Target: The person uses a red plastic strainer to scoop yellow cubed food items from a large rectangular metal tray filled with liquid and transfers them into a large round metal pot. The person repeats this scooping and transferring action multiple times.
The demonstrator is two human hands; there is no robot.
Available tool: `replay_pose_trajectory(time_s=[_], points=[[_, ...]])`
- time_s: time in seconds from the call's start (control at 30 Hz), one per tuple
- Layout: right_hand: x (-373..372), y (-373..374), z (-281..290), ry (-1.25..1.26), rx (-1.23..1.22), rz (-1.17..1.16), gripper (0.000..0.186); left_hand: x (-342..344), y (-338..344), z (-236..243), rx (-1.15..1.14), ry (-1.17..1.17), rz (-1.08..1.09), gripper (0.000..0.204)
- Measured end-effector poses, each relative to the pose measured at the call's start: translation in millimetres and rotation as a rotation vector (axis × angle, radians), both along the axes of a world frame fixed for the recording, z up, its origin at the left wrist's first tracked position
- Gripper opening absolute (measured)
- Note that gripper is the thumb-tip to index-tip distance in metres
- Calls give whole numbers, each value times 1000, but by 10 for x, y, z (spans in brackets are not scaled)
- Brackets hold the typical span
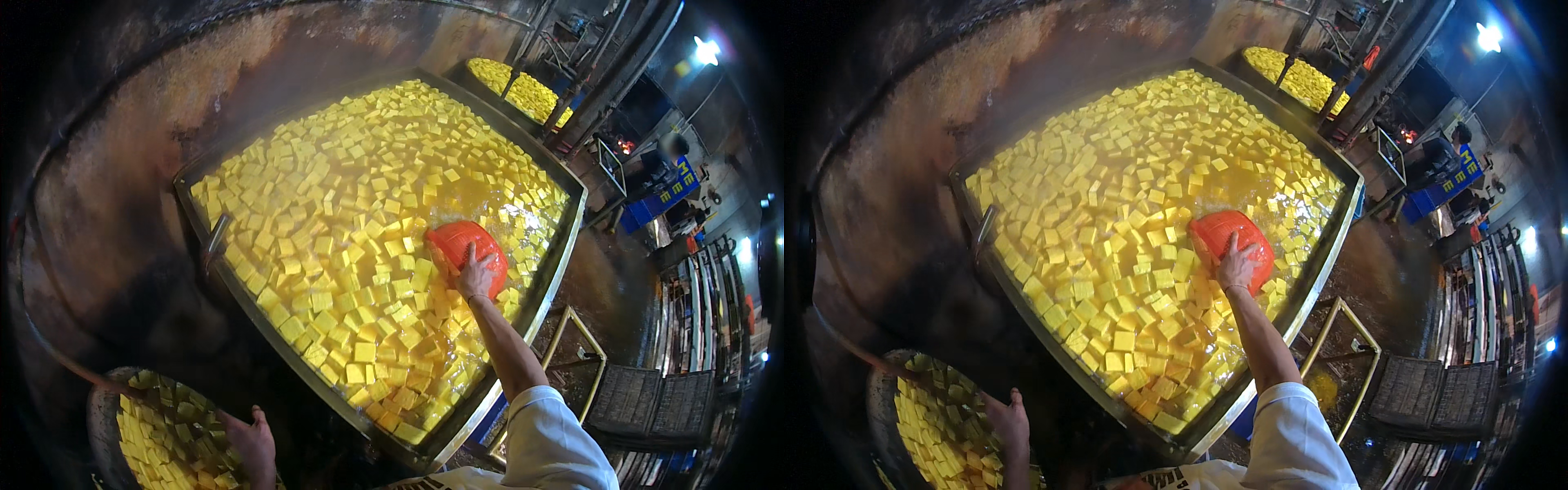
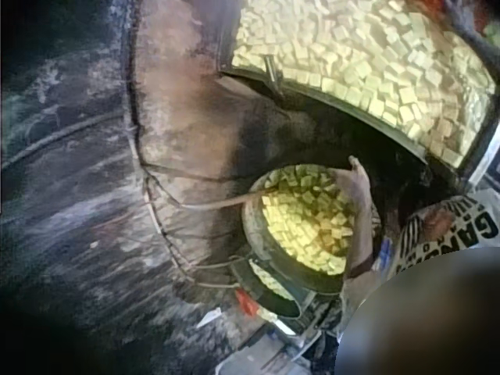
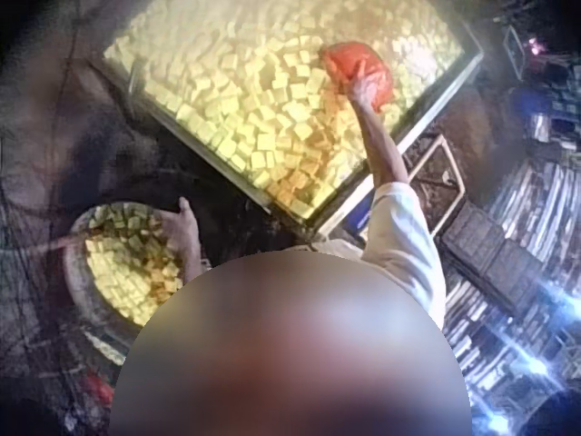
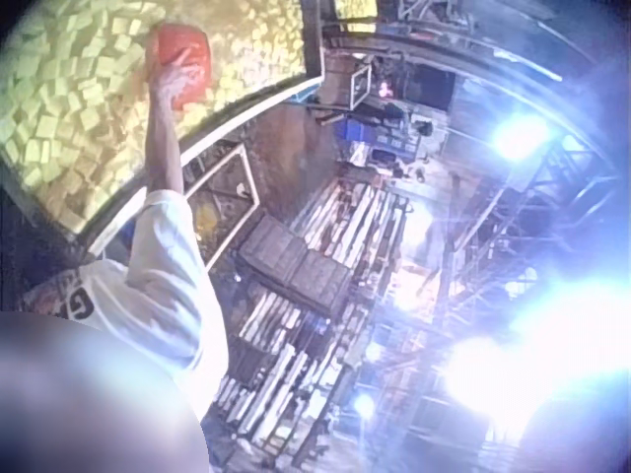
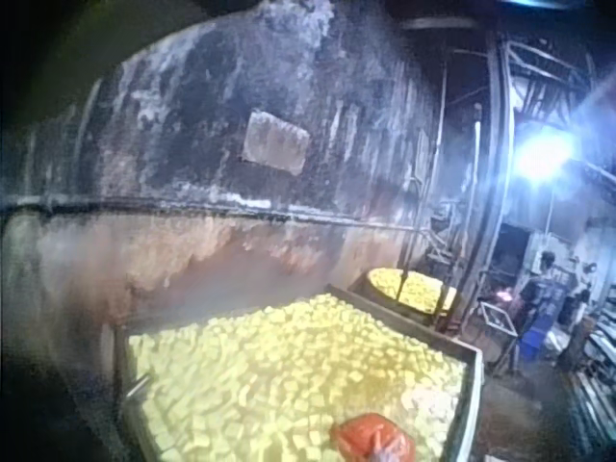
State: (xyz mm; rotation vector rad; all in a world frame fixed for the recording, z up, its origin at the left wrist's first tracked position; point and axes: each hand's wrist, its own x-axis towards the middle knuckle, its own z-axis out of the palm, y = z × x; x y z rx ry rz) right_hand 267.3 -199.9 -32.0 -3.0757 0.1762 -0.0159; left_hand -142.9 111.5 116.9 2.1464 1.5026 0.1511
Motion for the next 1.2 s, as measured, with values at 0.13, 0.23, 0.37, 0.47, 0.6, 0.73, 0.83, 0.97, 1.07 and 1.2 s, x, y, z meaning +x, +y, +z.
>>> replay_pose_trajectory(time_s=[0.13, 0.23, 0.37, 0.47, 0.6, 0.73, 0.83, 0.97, 1.07, 1.2], points=[[-332, 196, -28, 31, 86, -54, 89, -184, 24, -190, 196, -120, -75, 79], [-498, 378, 89, 151, 171, -119, 88, -191, 9, -199, 184, -135, -50, 79], [-484, 412, -22, 194, 188, -156, 83, -166, -1, -99, 141, -116, -64, 81], [-405, 511, -7, 206, 201, -153, 74, -170, -11, -138, 183, -130, -69, 81], [-144, 422, 115, 538, 402, 50, 65, -152, -34, -137, 185, -111, -46, 81], [89, 233, 117, 605, 415, 187, 56, -138, -35, -193, 216, -166, -16, 81], [240, 206, 63, 396, 255, 240, 45, -290, 80, -519, 391, -25, -32, 76], [102, 248, -75, -197, 263, 422, 43, -267, 57, -407, 217, -78, 30, 74], [259, 124, -215, -173, 457, 481, 47, -251, 100, -416, 220, -105, -32, 73], [344, 187, -154, -162, 608, 411, 50, -253, 39, -343, 339, 60, -2, 74]])
